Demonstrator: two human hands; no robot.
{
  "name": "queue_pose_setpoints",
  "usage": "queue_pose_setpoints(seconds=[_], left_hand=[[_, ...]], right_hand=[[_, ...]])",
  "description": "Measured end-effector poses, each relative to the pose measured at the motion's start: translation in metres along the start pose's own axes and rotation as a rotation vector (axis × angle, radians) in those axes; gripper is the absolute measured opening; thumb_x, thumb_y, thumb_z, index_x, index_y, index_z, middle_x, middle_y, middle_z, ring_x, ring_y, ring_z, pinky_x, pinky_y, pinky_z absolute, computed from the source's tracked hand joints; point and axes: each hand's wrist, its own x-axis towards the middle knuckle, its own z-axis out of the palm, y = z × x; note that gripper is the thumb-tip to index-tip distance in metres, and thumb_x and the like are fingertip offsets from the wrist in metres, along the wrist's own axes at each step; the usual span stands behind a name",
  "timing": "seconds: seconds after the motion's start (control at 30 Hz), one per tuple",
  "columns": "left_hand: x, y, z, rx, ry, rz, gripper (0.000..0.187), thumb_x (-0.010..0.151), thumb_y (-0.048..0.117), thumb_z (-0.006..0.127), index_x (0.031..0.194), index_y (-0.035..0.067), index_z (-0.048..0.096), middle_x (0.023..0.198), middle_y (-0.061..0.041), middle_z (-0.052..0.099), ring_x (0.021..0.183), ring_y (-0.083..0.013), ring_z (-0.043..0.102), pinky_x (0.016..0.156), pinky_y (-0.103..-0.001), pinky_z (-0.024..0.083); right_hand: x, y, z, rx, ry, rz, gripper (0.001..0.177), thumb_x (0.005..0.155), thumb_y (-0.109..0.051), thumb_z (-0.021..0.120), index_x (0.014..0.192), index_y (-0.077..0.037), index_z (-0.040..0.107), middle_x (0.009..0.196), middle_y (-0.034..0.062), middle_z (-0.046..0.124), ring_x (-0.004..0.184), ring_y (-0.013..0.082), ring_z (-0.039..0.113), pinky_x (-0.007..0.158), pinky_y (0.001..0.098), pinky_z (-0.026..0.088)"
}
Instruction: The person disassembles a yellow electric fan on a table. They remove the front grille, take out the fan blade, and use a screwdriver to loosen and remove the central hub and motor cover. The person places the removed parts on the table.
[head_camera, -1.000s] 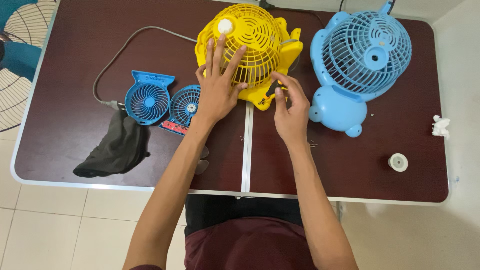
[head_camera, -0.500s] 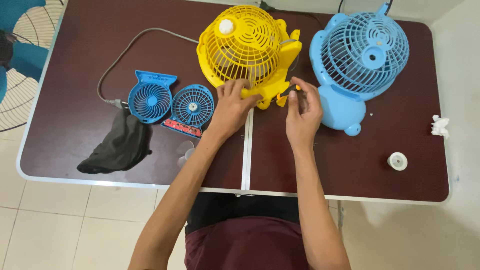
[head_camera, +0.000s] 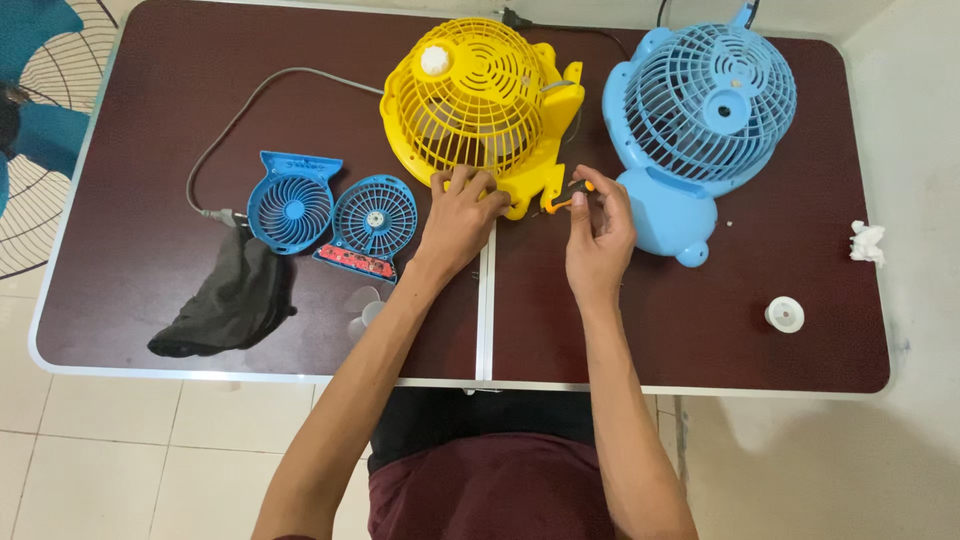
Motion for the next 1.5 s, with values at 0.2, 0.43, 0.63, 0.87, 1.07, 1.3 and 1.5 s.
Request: queue_pose_setpoints(seconds=[0.2, 0.43, 0.63, 0.87, 1.07, 1.3, 1.5], left_hand=[[0.001, 0.001, 0.003, -0.009, -0.014, -0.034, 0.013, 0.087, 0.019, 0.078, 0.095, 0.012, 0.071, 0.105, -0.003, 0.061, 0.111, -0.0257, 0.054, 0.096, -0.049, 0.038], [0.003, 0.005, -0.017, -0.232, -0.046, -0.131, 0.012, 0.087, 0.016, 0.077, 0.096, 0.010, 0.072, 0.104, -0.003, 0.063, 0.107, -0.0242, 0.055, 0.094, -0.044, 0.036], [-0.020, -0.001, -0.046, -0.329, -0.273, -0.159, 0.005, 0.084, 0.011, 0.076, 0.089, 0.010, 0.075, 0.093, -0.004, 0.066, 0.099, -0.0252, 0.058, 0.092, -0.041, 0.037], [-0.049, 0.002, -0.053, -0.207, -0.314, -0.112, 0.005, 0.082, 0.011, 0.076, 0.086, 0.009, 0.075, 0.095, -0.005, 0.067, 0.101, -0.0255, 0.059, 0.092, -0.041, 0.039], [-0.050, 0.003, -0.050, -0.215, -0.330, -0.164, 0.005, 0.082, 0.012, 0.076, 0.088, 0.010, 0.078, 0.093, -0.006, 0.065, 0.099, -0.0262, 0.058, 0.087, -0.041, 0.040], [-0.049, -0.002, -0.058, -0.312, -0.291, -0.199, 0.010, 0.087, 0.004, 0.070, 0.091, 0.010, 0.077, 0.094, -0.006, 0.066, 0.099, -0.0261, 0.061, 0.090, -0.041, 0.042], [-0.036, -0.010, -0.066, -0.428, -0.174, -0.389, 0.012, 0.090, 0.006, 0.074, 0.102, 0.007, 0.074, 0.101, -0.010, 0.066, 0.101, -0.0300, 0.061, 0.089, -0.039, 0.044]], right_hand=[[-0.005, 0.000, 0.001, -0.033, -0.015, 0.032, 0.025, 0.107, -0.006, 0.059, 0.132, 0.000, 0.062, 0.127, 0.0065, 0.060, 0.111, 0.0129, 0.064, 0.096, 0.0279, 0.056], [-0.007, 0.004, -0.001, -0.027, -0.017, -0.006, 0.025, 0.107, -0.003, 0.059, 0.131, 0.000, 0.063, 0.125, 0.0056, 0.061, 0.112, 0.0118, 0.065, 0.097, 0.0273, 0.057], [-0.013, 0.010, 0.008, 0.045, -0.048, 0.013, 0.025, 0.107, -0.002, 0.059, 0.132, 0.000, 0.062, 0.124, 0.0051, 0.062, 0.108, 0.0105, 0.063, 0.092, 0.0256, 0.055], [-0.026, 0.012, 0.024, 0.104, -0.115, -0.002, 0.026, 0.108, -0.002, 0.060, 0.133, 0.001, 0.061, 0.127, 0.0058, 0.060, 0.115, 0.0119, 0.063, 0.099, 0.0271, 0.054], [-0.028, 0.004, 0.023, 0.075, -0.102, 0.023, 0.025, 0.107, -0.001, 0.059, 0.132, 0.001, 0.062, 0.126, 0.0057, 0.060, 0.117, 0.0125, 0.063, 0.098, 0.0266, 0.055], [-0.030, 0.004, 0.022, 0.019, -0.084, 0.070, 0.025, 0.106, -0.002, 0.059, 0.131, -0.001, 0.062, 0.122, 0.0046, 0.061, 0.110, 0.0107, 0.064, 0.095, 0.0258, 0.055], [-0.026, 0.009, 0.020, 0.106, 0.002, 0.051, 0.018, 0.108, -0.004, 0.052, 0.123, 0.000, 0.059, 0.116, 0.0040, 0.054, 0.102, 0.0114, 0.069, 0.086, 0.0277, 0.061]])
